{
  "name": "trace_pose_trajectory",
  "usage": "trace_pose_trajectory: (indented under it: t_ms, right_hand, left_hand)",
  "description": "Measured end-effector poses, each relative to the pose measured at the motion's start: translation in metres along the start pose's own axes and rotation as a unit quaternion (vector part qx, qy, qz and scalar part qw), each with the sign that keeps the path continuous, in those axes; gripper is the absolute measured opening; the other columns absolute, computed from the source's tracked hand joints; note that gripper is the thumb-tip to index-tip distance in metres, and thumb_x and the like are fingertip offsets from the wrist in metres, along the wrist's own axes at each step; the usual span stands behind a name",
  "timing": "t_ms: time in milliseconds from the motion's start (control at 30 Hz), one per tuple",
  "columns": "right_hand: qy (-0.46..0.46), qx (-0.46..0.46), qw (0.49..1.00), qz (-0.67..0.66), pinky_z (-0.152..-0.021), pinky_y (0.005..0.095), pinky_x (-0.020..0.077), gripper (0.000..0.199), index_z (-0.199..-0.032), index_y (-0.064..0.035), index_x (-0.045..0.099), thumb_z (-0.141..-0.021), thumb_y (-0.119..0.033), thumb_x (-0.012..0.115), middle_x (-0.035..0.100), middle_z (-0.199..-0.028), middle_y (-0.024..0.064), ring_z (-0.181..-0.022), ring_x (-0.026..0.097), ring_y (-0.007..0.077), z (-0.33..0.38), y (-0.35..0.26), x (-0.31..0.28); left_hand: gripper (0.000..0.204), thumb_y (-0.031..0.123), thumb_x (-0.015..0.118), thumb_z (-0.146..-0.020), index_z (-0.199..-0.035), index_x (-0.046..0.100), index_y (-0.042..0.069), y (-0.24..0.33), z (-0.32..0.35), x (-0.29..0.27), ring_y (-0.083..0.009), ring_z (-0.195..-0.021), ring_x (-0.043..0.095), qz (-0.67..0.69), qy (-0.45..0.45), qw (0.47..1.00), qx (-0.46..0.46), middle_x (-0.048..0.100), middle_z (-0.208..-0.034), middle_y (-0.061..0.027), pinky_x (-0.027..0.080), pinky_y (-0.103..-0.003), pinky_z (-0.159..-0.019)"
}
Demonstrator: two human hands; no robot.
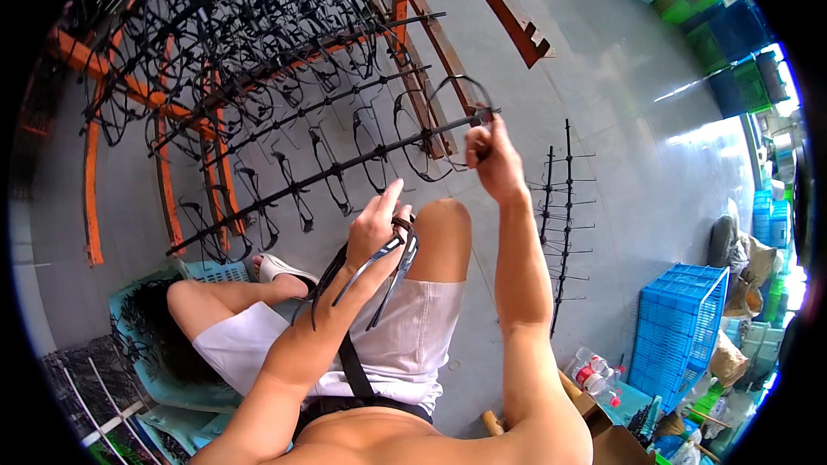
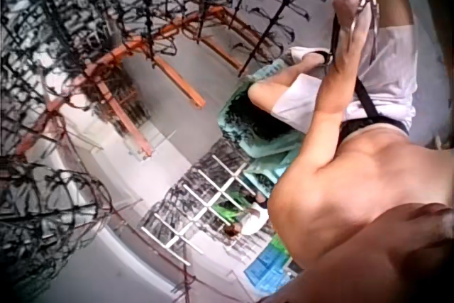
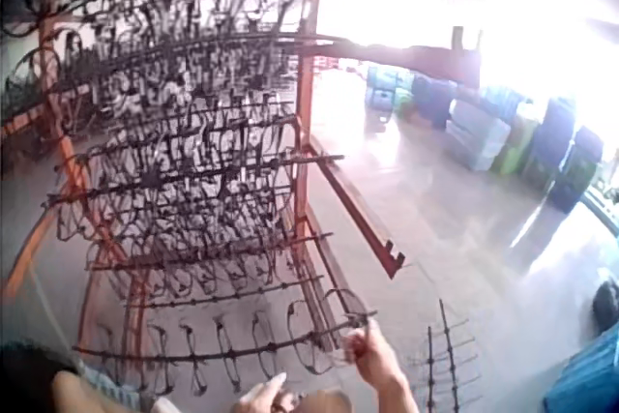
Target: The person sits on the floor and repeatedly picks up black wire loops from a basket. They attach each loop to a horizontal metal rod on a large orange rack using pliers to secure them in place.
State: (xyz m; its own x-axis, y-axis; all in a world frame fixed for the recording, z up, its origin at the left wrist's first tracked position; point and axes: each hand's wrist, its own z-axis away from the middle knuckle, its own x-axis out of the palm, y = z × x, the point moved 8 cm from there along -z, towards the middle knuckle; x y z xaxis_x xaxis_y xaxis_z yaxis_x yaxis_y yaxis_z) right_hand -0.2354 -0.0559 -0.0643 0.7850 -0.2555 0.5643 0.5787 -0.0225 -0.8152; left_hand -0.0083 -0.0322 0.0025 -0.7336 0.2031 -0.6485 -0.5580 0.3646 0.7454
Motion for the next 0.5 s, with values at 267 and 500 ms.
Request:
trace_pose_trajectory:
  t_ms: [267,500]
  right_hand:
    - [-0.038,0.036,0.998,-0.030,-0.057,0.0234,0.0372,0.034,-0.114,-0.0098,0.048,-0.102,-0.039,0.034,0.052,-0.077,0.0016,-0.064,0.043,0.0099,-0.012,0.023,0.029]
    - [-0.056,0.003,0.998,-0.031,-0.057,0.0221,0.0374,0.041,-0.131,-0.0109,0.043,-0.102,-0.039,0.035,0.047,-0.075,-0.0003,-0.064,0.042,0.0086,-0.017,0.012,0.034]
  left_hand:
    - [0.011,0.004,0.067,-0.081,-0.092,0.063,0.004,0.012,-0.015,0.001,-0.0207,-0.060,0.062,0.028,0.077,0.995,0.050,0.063,-0.075,-0.0118,0.048,-0.030,-0.053]
    - [0.008,0.003,0.067,-0.081,-0.087,0.062,0.004,0.007,-0.015,0.007,-0.0215,-0.059,0.061,0.031,0.071,0.996,0.036,0.062,-0.073,-0.0117,0.047,-0.030,-0.053]
